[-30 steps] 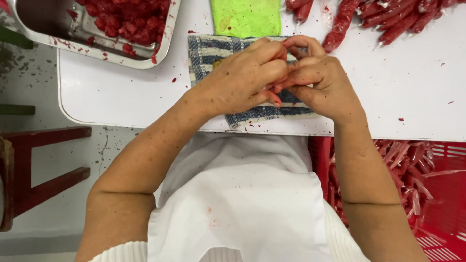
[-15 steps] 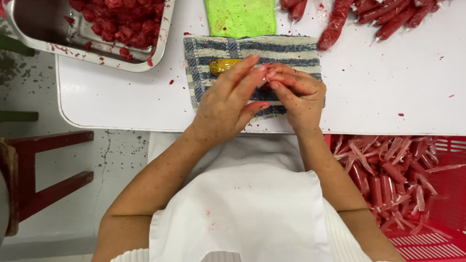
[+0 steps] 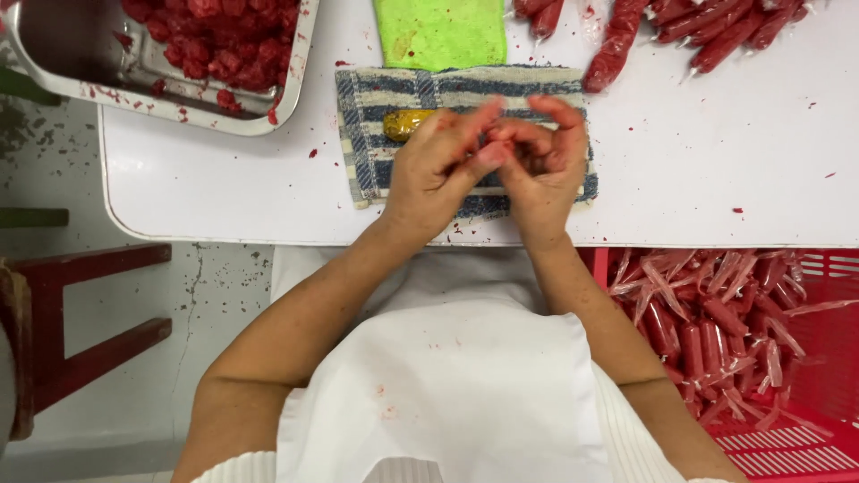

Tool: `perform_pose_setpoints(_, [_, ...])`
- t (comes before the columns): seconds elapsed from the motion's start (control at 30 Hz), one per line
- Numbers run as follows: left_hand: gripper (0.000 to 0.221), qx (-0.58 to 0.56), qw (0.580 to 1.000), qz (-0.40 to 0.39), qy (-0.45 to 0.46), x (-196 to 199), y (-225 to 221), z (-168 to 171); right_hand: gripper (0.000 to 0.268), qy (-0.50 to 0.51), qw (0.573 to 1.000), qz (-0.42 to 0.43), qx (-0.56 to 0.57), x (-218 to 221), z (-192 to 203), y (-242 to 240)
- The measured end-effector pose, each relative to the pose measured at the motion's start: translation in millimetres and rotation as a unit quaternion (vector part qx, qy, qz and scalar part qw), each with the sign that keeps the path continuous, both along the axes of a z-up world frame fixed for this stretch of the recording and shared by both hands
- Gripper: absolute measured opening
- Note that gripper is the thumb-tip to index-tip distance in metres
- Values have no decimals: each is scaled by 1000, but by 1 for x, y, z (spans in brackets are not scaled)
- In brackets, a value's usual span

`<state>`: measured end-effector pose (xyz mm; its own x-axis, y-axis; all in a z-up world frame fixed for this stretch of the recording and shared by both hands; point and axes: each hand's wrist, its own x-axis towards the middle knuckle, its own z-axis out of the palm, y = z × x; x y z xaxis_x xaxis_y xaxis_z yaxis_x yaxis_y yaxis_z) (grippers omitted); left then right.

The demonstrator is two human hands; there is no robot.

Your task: Manually portioning meat and twisting it into plastic film to create individual sausage links.

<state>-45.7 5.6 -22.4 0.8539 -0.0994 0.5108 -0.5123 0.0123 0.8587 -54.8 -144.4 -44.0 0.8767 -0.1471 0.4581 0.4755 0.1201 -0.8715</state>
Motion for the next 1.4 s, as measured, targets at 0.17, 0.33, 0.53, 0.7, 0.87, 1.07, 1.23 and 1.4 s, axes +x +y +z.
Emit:
perform_pose_setpoints(0.17, [9,60,990,-32,-123,23,-7,17,51,-20,986,-39,-162,3,8,-7])
perform_pose_setpoints(0.33, [20,-5,967,-249,-58,21,9,44,78,-34,973,5,-230,-9,22,-14])
perform_pose_setpoints(0.53, [33,252,891,-118,-358,61,-22,54,28,94,981,111,-128,-62,55,-63])
perform_pose_setpoints(0.7, [18,357,904,24,-234,144,-78,51,37,406,684,33,-605,-149,111,-180])
perform_pose_setpoints(0.87, [66,600,791,94,-71,186,-107,6,58,358,704,49,-611,-147,104,-164])
perform_pose_setpoints(1.07, [14,270,920,-224,173,99,-39,82,43,186,933,166,-259,-17,69,-98])
perform_pose_setpoints(1.23, [17,57,862,-374,337,40,9,65,35,179,940,126,262,12,95,-22])
perform_pose_setpoints(1.4, [23,45,861,-401,309,22,52,55,26,164,890,173,389,14,99,3])
